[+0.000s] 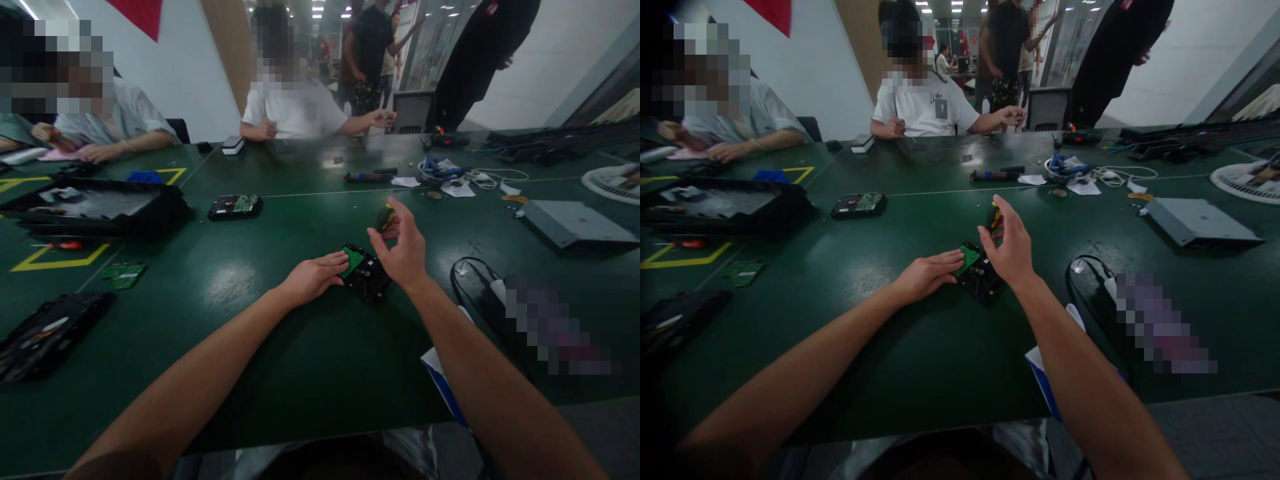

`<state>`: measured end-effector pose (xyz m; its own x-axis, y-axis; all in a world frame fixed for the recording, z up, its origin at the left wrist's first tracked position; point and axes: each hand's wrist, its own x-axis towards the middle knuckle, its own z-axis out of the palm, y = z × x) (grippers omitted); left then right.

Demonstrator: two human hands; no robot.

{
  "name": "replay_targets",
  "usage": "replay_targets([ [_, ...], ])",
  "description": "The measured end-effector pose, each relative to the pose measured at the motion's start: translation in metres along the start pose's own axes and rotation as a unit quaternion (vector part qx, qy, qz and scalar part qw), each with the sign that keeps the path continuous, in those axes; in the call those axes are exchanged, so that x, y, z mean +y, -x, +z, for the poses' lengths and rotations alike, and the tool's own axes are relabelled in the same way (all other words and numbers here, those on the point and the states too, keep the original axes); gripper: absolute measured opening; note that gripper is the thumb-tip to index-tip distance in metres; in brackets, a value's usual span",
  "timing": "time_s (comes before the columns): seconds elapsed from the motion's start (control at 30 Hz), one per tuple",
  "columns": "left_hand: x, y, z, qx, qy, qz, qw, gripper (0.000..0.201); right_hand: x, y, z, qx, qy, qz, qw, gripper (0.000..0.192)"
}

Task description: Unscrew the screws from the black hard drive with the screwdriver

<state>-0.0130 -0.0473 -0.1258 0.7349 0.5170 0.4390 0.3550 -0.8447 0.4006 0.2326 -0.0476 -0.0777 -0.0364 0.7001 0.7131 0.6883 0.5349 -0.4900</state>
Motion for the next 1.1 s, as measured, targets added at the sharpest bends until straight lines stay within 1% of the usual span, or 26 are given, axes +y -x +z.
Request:
replay_targets([
  [0.17, 0.0007, -0.0006, -0.0010, -0.002, 0.004, 0.004, 1.000, 0.044, -0.0017, 0.0014, 0.0004, -0.009, -0.030, 0.003, 1.000, 0.066],
  [0.37, 0.0005, -0.0003, -0.0008, -0.001, 0.002, 0.002, 1.000, 0.044, -0.0012, 0.0009, -0.0007, 0.007, -0.004, 0.007, 1.000, 0.068],
  [0.73, -0.0036, 0.0003, 0.0025, 0.003, 0.010, 0.007, 1.000, 0.045, 0.0026, -0.0006, -0.0014, 0.025, 0.008, -0.026, 0.999, 0.062],
  [0.83, -0.0031, 0.0001, 0.0028, 0.006, 0.011, 0.008, 1.000, 0.045, 0.0019, -0.0008, -0.0005, 0.030, 0.002, -0.032, 0.999, 0.061],
  [0.93, -0.0024, -0.0001, 0.0026, 0.006, 0.010, 0.005, 1.000, 0.045, 0.0027, -0.0006, 0.0014, 0.037, -0.017, -0.022, 0.999, 0.060],
  [1.03, -0.0026, 0.0001, 0.0027, 0.006, 0.011, 0.007, 1.000, 0.045, 0.0051, -0.0003, 0.0036, 0.048, -0.047, -0.012, 0.998, 0.062],
  [1.1, -0.0030, 0.0004, 0.0030, 0.007, 0.012, 0.009, 1.000, 0.045, 0.0060, -0.0002, 0.0042, 0.050, -0.047, -0.010, 0.998, 0.063],
])
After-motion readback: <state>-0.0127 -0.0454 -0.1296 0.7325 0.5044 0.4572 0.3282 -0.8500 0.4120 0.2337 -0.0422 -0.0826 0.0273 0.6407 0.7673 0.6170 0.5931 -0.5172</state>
